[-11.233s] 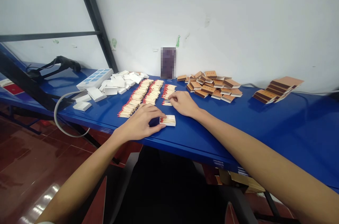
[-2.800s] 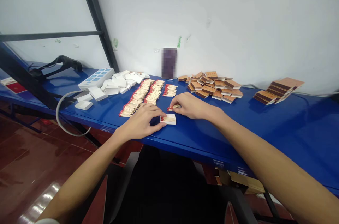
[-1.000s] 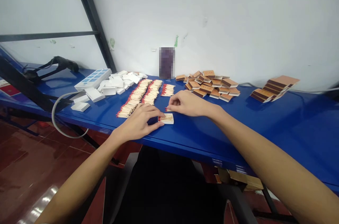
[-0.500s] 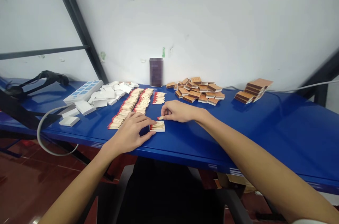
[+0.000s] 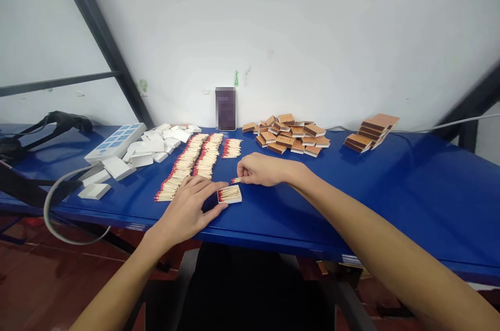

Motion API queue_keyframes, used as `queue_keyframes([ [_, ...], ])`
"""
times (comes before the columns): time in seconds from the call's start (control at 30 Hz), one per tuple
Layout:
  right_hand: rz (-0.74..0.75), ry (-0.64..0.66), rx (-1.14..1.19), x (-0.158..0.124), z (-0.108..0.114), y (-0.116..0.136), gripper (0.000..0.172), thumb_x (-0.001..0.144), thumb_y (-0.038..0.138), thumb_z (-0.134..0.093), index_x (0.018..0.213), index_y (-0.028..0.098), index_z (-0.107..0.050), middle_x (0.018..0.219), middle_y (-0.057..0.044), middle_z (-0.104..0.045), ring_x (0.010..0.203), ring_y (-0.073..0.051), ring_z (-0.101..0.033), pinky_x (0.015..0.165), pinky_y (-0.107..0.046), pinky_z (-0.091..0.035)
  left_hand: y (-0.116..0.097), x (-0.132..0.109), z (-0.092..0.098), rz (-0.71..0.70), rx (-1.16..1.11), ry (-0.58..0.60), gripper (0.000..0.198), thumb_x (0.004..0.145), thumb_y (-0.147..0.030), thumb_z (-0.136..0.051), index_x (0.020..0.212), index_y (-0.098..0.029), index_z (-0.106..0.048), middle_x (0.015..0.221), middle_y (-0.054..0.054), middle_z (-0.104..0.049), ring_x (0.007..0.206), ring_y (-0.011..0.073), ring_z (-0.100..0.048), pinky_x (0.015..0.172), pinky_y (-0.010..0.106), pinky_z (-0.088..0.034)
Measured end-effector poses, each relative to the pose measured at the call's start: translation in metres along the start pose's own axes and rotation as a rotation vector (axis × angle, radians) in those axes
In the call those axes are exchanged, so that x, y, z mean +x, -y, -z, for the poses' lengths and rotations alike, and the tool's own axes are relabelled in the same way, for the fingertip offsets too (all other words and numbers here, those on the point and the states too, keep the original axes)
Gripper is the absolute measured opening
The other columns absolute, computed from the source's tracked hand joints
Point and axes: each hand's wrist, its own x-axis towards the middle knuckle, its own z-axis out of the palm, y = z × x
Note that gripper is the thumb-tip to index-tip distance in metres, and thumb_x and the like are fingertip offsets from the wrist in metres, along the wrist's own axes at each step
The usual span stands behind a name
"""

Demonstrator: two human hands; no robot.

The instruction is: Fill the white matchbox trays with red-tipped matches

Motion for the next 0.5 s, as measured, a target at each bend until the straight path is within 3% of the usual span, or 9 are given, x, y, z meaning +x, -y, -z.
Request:
queue_keyframes([
  [0.33,-0.044,0.003,-0.168,0.0102,-0.0047,0.0050,0.006,0.079,0.023,-0.057,0.077,0.018,-0.059,0.073,-0.002,-0.061,0.059,-0.012,-0.048,0.054,-0.024,-0.032,-0.0009,0.0010,0.0004,0.026,-0.026,0.019,0.029,0.093,-0.034,-0.061,0.119,-0.022,-0.060,0.108,0.004,-0.070,0.104,0.0235,-0.058,0.095,0.040,-0.039],
  [0.5,-0.032,0.020,-0.179,0.0091,-0.0012,0.0088,0.006,0.076,0.020,-0.057,0.070,0.018,-0.057,0.065,0.000,-0.060,0.054,-0.012,-0.047,0.051,-0.025,-0.029,0.0005,0.0001,-0.0005,0.044,-0.015,0.005,0.030,0.092,-0.034,-0.061,0.120,-0.022,-0.060,0.106,0.005,-0.070,0.105,0.0243,-0.058,0.095,0.041,-0.040],
])
